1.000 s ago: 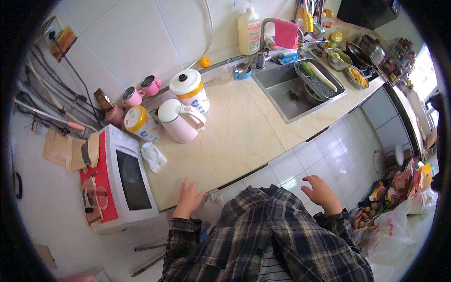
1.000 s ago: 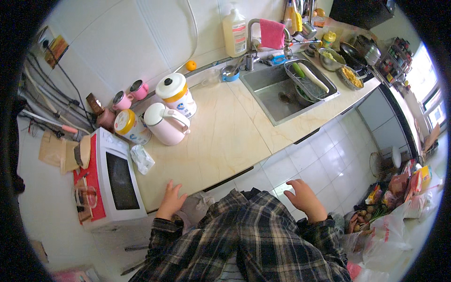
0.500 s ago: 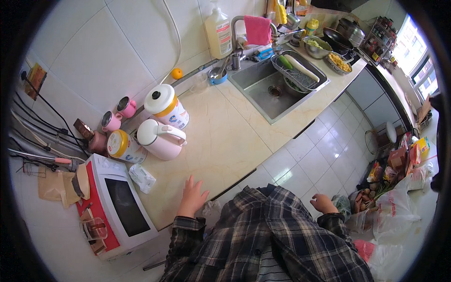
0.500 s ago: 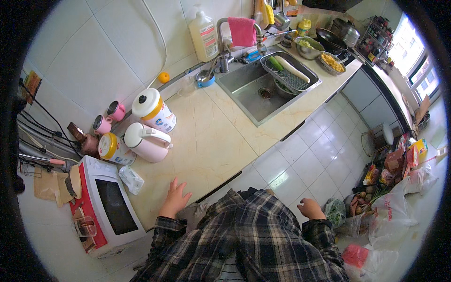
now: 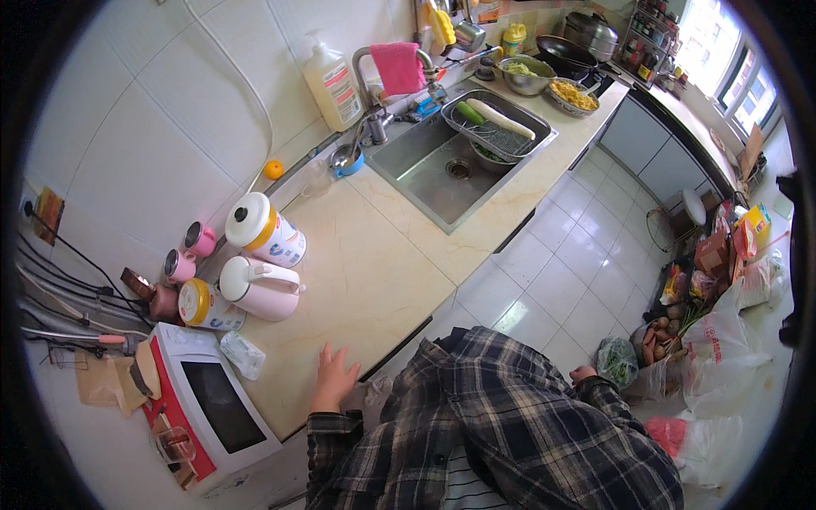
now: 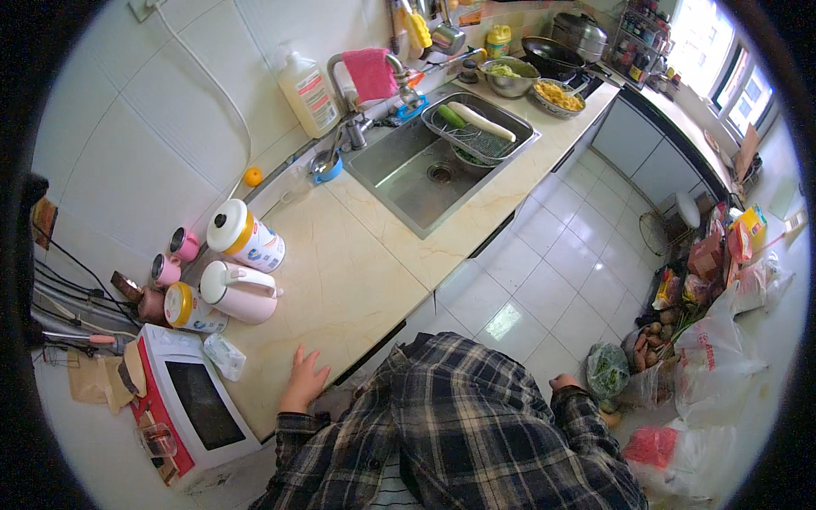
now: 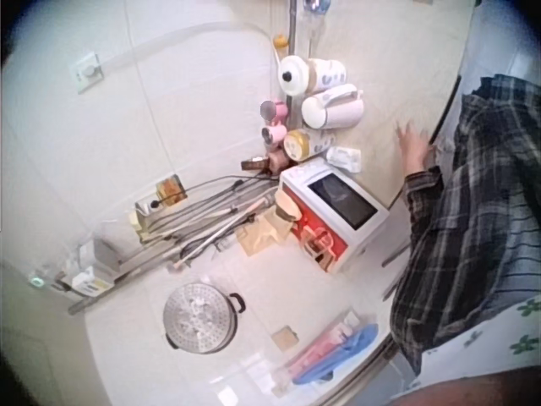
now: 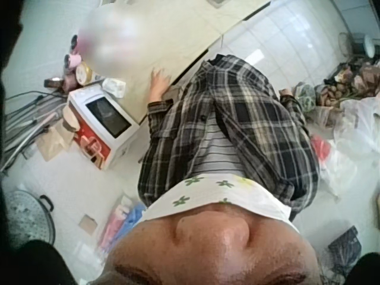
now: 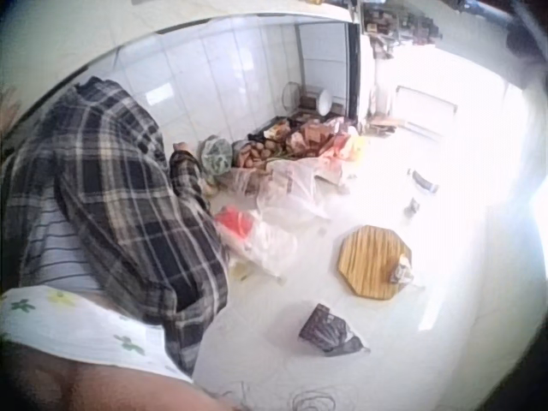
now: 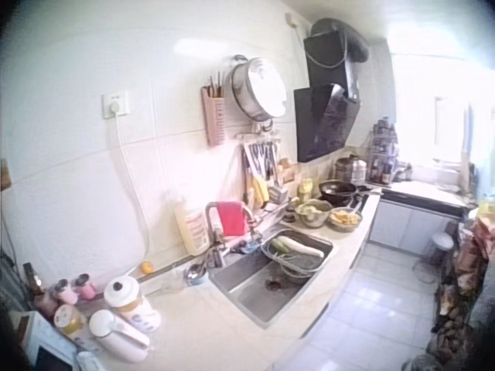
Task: The person wipes the front of kitchen cabinets using a pink cloth. They move along the cabinet line, wiping multiple doors and drawer fronts in sequence.
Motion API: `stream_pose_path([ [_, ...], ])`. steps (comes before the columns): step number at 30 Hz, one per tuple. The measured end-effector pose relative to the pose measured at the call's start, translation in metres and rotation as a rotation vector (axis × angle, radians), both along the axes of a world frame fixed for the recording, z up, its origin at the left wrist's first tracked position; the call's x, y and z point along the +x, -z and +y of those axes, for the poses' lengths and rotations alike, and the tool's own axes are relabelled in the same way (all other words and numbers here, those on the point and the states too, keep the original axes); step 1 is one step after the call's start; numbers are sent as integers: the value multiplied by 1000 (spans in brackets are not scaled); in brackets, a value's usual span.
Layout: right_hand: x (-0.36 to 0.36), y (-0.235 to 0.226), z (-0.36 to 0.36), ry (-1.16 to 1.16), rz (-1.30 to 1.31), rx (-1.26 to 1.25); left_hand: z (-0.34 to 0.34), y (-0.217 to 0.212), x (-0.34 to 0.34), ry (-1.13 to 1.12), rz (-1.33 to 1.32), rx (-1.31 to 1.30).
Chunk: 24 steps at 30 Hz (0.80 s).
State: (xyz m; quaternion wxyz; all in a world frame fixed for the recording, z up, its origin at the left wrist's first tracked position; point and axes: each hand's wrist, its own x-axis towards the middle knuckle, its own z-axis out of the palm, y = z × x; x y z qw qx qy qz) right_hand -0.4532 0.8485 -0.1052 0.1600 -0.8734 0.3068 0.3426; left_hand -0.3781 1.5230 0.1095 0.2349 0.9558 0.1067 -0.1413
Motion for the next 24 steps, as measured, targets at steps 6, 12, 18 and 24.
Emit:
stream_pose_path([
  [6, 57, -39, 36, 146, -124, 233, -9, 6, 11, 32, 93, -85],
  [12, 69, -54, 53, 47, -257, 257, -31, -3, 28, 92, 111, -87],
  [18, 28, -16, 30, 111, -66, 180, -42, -11, 40, 129, 136, -98],
  [24, -3, 7, 9, 84, 6, 142, -42, -5, 49, 205, 96, -62],
])
